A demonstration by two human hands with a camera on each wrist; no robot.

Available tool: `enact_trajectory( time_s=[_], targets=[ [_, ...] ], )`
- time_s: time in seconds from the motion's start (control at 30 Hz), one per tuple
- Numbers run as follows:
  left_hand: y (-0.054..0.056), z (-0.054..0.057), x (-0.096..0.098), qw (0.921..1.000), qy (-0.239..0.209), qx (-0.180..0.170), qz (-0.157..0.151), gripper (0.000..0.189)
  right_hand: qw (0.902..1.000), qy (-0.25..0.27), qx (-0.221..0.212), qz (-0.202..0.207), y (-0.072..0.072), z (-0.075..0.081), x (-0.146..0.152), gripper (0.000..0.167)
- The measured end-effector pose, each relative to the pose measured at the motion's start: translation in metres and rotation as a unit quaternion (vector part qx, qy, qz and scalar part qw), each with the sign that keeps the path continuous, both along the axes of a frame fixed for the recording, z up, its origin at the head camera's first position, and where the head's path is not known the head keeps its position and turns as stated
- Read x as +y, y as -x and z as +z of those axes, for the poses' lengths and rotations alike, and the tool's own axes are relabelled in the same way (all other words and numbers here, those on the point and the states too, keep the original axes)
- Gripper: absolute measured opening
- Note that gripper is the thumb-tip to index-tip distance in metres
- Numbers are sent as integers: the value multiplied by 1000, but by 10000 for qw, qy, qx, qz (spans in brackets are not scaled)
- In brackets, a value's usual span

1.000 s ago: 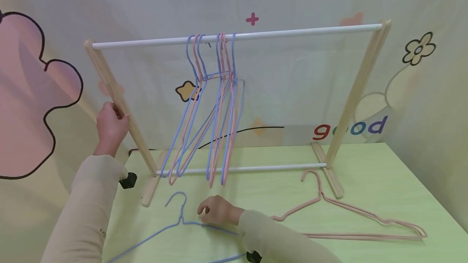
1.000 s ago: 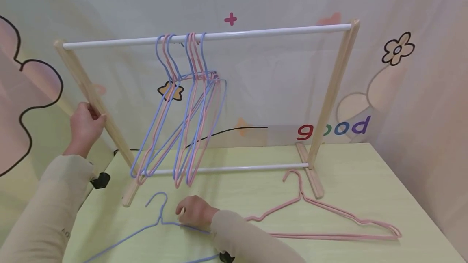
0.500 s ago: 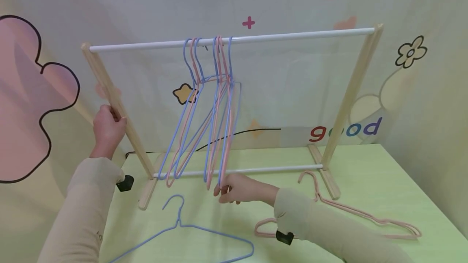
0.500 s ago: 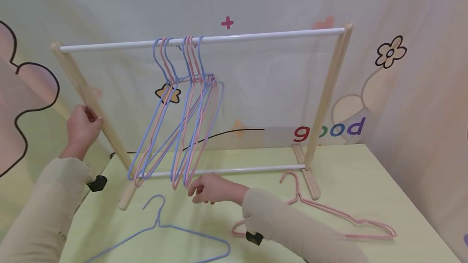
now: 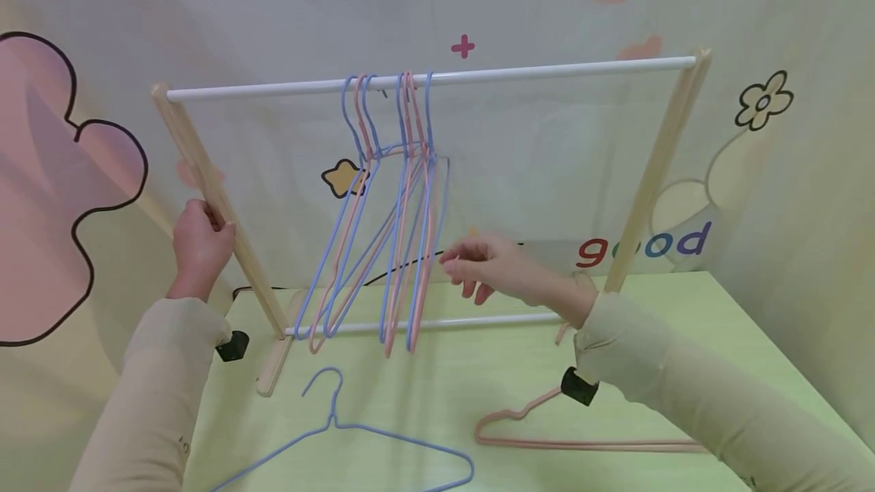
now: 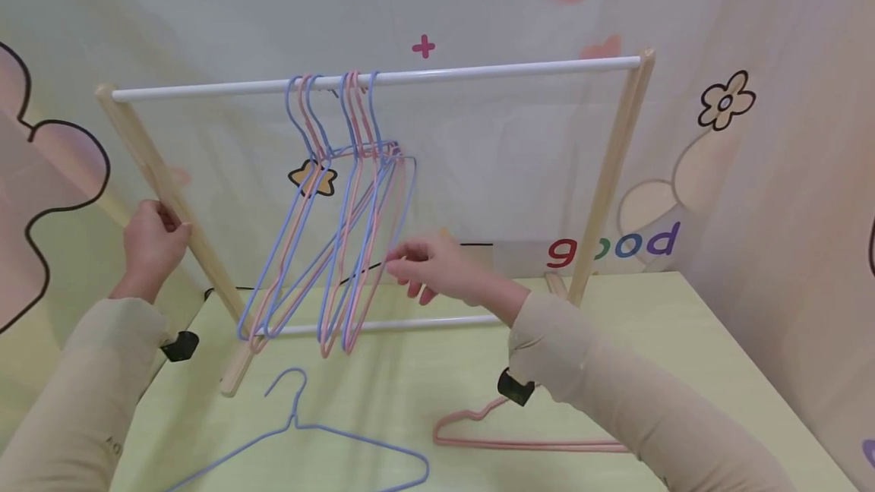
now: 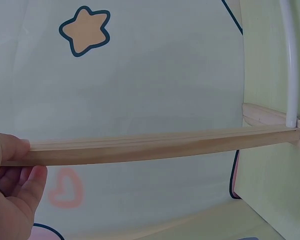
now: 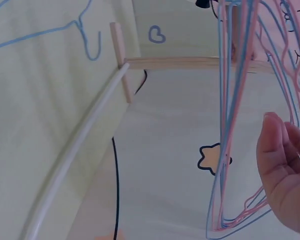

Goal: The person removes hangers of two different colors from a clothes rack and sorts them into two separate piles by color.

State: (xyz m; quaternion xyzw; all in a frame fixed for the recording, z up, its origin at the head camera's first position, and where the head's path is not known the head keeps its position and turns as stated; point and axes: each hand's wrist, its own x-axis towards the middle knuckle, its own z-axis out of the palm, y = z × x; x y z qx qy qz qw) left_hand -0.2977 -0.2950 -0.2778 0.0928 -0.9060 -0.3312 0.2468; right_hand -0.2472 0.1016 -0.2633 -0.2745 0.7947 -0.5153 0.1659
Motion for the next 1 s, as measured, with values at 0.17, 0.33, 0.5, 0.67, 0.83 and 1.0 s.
enact_trajectory(
  time_s=[0.17, 0.33, 0.5, 0.67, 0.83, 1.0],
  targets=[
    [-1, 1, 0, 9999, 106, 88, 35, 32, 9963, 565, -434, -478, 5, 21, -4, 29],
    [-2, 1, 1, 9999, 120, 65, 44, 31, 9908, 859, -763, -717, 11, 30, -12, 30],
    [-2, 1, 1, 9998, 147, 132, 36, 31, 9871, 909, -775, -1065, 21, 36, -22, 28],
    [-1, 2, 1, 9999, 126, 103, 44, 31, 9805, 725, -626, -1717, 31, 44, -36, 27],
    [-1, 1, 2, 10000, 29, -28, 40, 32, 9716, 527, -594, -2228, 35, 50, -44, 23],
    [-3, 3, 2, 9999, -24, -101, 34, 32, 9690, 663, -661, -2285, 36, 52, -47, 18]
  ],
)
